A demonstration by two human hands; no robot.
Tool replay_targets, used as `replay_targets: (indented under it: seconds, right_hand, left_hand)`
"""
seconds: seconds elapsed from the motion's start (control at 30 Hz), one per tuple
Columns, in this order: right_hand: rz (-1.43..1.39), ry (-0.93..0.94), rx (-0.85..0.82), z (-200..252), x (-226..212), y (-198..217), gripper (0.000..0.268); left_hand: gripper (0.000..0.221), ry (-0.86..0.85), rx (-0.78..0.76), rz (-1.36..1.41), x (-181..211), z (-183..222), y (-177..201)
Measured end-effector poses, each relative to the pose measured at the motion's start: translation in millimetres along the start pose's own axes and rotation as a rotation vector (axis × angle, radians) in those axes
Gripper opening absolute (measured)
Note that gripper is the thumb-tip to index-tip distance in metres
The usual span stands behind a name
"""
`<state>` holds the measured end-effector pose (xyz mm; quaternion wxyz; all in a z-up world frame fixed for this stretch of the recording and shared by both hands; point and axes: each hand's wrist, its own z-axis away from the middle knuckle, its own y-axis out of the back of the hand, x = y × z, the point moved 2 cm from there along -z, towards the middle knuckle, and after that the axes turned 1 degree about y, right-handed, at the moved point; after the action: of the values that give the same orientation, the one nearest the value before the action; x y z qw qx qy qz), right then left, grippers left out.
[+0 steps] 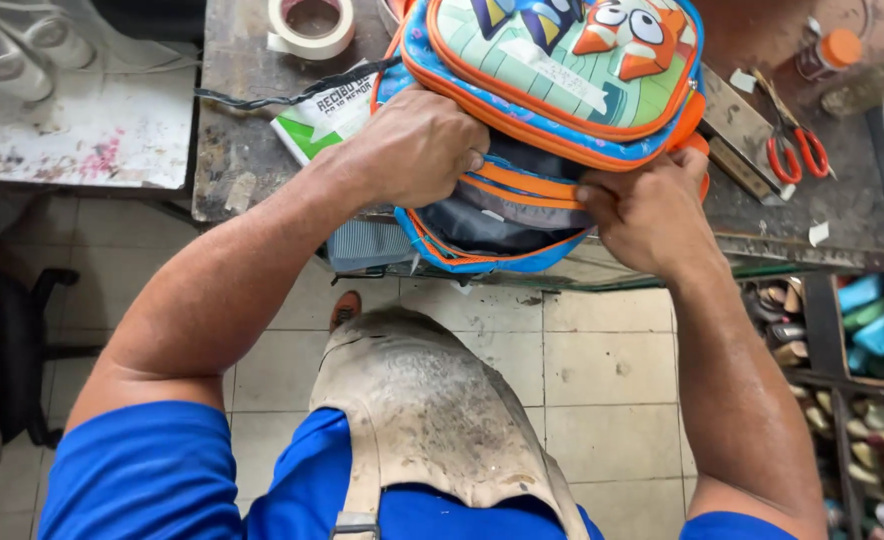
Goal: The person uses a wooden-handled tool to remove blue piping from a backpack. They turn the item over and cut off orange straps using scissors.
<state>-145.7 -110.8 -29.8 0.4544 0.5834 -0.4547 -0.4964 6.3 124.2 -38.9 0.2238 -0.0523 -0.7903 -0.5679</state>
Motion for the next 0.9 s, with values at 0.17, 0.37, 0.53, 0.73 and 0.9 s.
replay_targets:
  seconds: [0.17, 0.37, 0.53, 0.73, 0.9]
  right_hand:
    - [-0.213, -0.009, 0.235, -21, -60, 0, 0.027]
    - [-0.451, -0.352, 0.218, -46, -113, -3, 0.019]
    - [-0.410, -0.493, 0.275, -25, -114, -12, 0.012]
    - [-0.204, -0.409, 0.382, 7, -111, -27, 0.017]
    - [-0.055, -0.486, 0.402, 26, -113, -39, 0.018]
  left_hand:
    - [0.016, -0.153, 0.136, -0.020, -10, -8, 3]
    - [0.016, -0.293, 0.136, 0.214, -32, -11, 2]
    - [0.039, -0.407, -0.040, 0.229, -64, -13, 26]
    - [0.034, -0.564, 0.019, 0.030, -87, -32, 12]
    - [0.023, -0.675, 0.070, 0.094, -88, -35, -5]
